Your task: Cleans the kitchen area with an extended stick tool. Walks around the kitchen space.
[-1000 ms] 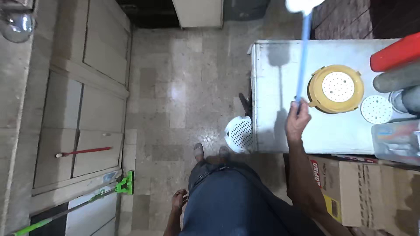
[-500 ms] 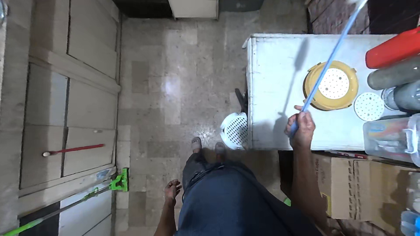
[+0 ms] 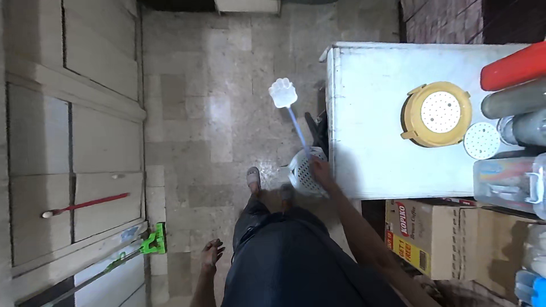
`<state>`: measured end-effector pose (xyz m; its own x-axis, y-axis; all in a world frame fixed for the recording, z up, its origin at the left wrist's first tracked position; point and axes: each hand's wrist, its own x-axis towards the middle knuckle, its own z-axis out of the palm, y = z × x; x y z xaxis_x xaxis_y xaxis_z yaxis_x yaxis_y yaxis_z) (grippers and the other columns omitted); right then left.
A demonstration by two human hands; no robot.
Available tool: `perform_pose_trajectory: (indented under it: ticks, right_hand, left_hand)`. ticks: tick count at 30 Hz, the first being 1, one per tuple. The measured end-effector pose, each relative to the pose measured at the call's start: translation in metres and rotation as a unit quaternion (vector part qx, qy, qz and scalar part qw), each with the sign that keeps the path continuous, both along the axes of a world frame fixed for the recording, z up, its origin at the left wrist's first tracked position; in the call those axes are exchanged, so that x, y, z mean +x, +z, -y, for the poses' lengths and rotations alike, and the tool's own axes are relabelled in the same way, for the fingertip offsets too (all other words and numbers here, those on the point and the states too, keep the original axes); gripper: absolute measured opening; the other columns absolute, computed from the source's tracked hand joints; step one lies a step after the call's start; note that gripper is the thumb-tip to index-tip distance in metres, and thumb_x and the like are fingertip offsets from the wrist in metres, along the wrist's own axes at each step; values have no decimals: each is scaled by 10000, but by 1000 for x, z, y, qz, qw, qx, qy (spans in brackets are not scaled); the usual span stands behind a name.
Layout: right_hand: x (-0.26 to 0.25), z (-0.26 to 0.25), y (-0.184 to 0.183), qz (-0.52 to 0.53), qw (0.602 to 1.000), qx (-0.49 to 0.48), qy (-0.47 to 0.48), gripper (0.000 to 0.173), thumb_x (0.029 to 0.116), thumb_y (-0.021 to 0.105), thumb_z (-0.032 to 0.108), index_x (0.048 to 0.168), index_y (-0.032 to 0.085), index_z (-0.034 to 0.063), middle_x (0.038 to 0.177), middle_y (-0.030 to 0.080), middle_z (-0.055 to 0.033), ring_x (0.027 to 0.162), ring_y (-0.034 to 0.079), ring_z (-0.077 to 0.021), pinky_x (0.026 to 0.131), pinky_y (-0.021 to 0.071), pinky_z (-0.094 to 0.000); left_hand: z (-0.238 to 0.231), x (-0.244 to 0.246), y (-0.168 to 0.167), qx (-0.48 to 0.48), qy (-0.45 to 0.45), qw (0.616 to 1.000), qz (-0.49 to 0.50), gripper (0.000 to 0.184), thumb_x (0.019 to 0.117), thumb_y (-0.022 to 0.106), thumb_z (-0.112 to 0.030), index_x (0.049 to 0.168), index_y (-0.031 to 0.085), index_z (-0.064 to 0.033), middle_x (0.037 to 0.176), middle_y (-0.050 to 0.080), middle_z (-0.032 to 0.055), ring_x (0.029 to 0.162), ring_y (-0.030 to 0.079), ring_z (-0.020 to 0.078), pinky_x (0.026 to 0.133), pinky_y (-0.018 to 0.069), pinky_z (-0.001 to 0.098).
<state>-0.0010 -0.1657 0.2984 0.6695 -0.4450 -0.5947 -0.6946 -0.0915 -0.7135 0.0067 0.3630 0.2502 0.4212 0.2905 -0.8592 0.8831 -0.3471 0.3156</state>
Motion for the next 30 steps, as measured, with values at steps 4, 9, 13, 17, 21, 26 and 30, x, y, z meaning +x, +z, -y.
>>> perform_pose_trajectory:
  ticks: [4, 9, 13, 17, 21, 26, 30]
  right_hand:
    - [-13, -27, -5, 60, 998, 7, 8, 441, 1109, 431, 235, 1520, 484, 85, 834, 641, -130, 605, 574, -202, 569, 530, -379]
    - [-54, 13, 21, 104, 973, -106, -175, 436, 1102, 424, 183, 1514, 466, 46, 938, 674, -155, 654, 624, -211, 616, 573, -401]
    - [-66, 52, -7, 70, 955, -147, -248, 409, 1119, 388, 226, 1473, 504, 59, 842, 631, -133, 598, 601, -221, 555, 554, -403]
    - [-50, 38, -19, 5, 994, -106, 30, 415, 1095, 458, 157, 1463, 513, -27, 1175, 675, -283, 1006, 689, -377, 924, 556, -521]
    - [-59, 28, -18, 69, 990, -108, -53, 431, 1102, 462, 207, 1497, 495, 39, 970, 682, -202, 757, 649, -268, 721, 572, -451]
    - [-75, 62, -16, 45, 980, -90, -172, 438, 1124, 373, 291, 1504, 469, 97, 945, 636, -151, 660, 595, -239, 609, 550, -439]
    - [-56, 66, 18, 36, 998, -42, -11, 432, 1122, 417, 294, 1496, 500, 96, 888, 635, -166, 590, 535, -241, 530, 490, -417]
  left_hand:
    - [-8, 28, -7, 2, 1, 1000, 22, 359, 1075, 541, -288, 1309, 587, -20, 1187, 679, 186, 948, 694, 270, 797, 569, 435]
    - [11, 23, -11, -10, 1, 1000, 25, 328, 1066, 558, -251, 1295, 598, -20, 1167, 687, 185, 917, 701, 264, 771, 578, 427]
    - [29, -5, -5, -23, -1, 1000, 3, 324, 1078, 539, -238, 1299, 594, -8, 1175, 682, 188, 930, 694, 259, 792, 572, 424]
    - [30, -35, -5, -10, -3, 1000, -17, 306, 1078, 539, -229, 1276, 605, -5, 1146, 686, 180, 885, 684, 233, 756, 562, 403]
    - [26, -53, -4, -1, 27, 1000, -11, 287, 1071, 550, -207, 1259, 609, 1, 1132, 685, 188, 885, 684, 237, 756, 563, 402]
    - [37, -57, 4, 5, 18, 1000, -15, 312, 1072, 547, -223, 1287, 606, -4, 1172, 682, 182, 925, 689, 248, 794, 573, 423]
    - [39, -54, -7, -7, 11, 1000, -15, 315, 1072, 547, -250, 1280, 607, -21, 1170, 696, 164, 929, 703, 241, 787, 580, 416]
